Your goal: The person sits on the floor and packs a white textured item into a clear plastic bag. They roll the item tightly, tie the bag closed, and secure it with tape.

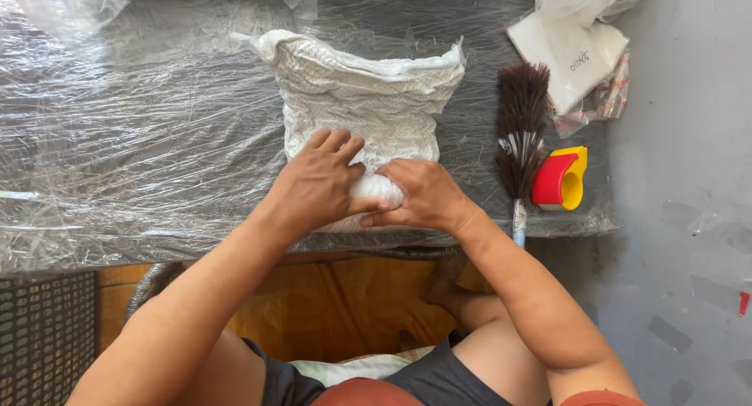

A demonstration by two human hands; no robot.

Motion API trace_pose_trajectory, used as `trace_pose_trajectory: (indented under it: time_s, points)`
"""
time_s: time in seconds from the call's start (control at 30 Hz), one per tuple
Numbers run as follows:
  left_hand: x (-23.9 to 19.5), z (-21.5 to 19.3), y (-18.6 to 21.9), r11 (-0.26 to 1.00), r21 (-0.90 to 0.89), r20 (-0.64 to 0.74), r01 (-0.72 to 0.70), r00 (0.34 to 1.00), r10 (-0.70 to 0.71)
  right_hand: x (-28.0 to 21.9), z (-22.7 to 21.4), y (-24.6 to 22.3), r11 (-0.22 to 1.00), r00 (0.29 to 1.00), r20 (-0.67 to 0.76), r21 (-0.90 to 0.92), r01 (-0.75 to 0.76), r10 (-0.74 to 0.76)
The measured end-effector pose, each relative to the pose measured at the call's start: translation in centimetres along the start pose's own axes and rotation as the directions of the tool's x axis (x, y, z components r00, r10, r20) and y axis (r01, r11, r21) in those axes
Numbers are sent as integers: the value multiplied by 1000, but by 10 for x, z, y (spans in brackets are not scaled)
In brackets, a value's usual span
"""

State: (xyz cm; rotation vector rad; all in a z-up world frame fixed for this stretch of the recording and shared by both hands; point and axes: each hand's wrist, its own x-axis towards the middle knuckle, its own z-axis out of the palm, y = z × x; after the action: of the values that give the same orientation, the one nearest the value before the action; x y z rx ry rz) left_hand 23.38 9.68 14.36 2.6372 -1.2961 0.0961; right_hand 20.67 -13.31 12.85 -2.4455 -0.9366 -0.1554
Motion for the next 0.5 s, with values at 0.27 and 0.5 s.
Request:
trace_pose_trajectory:
  time_s: [0.27, 0.5]
  points:
    - [-25, 11, 41, 981, 196, 98, -2, 995, -17, 16, -12, 3, 903, 898, 277, 170, -396, 342]
    - [-6, 39, 16, 974, 225, 25, 29, 999, -36, 29, -13, 16, 768, 739, 442, 155, -622, 509]
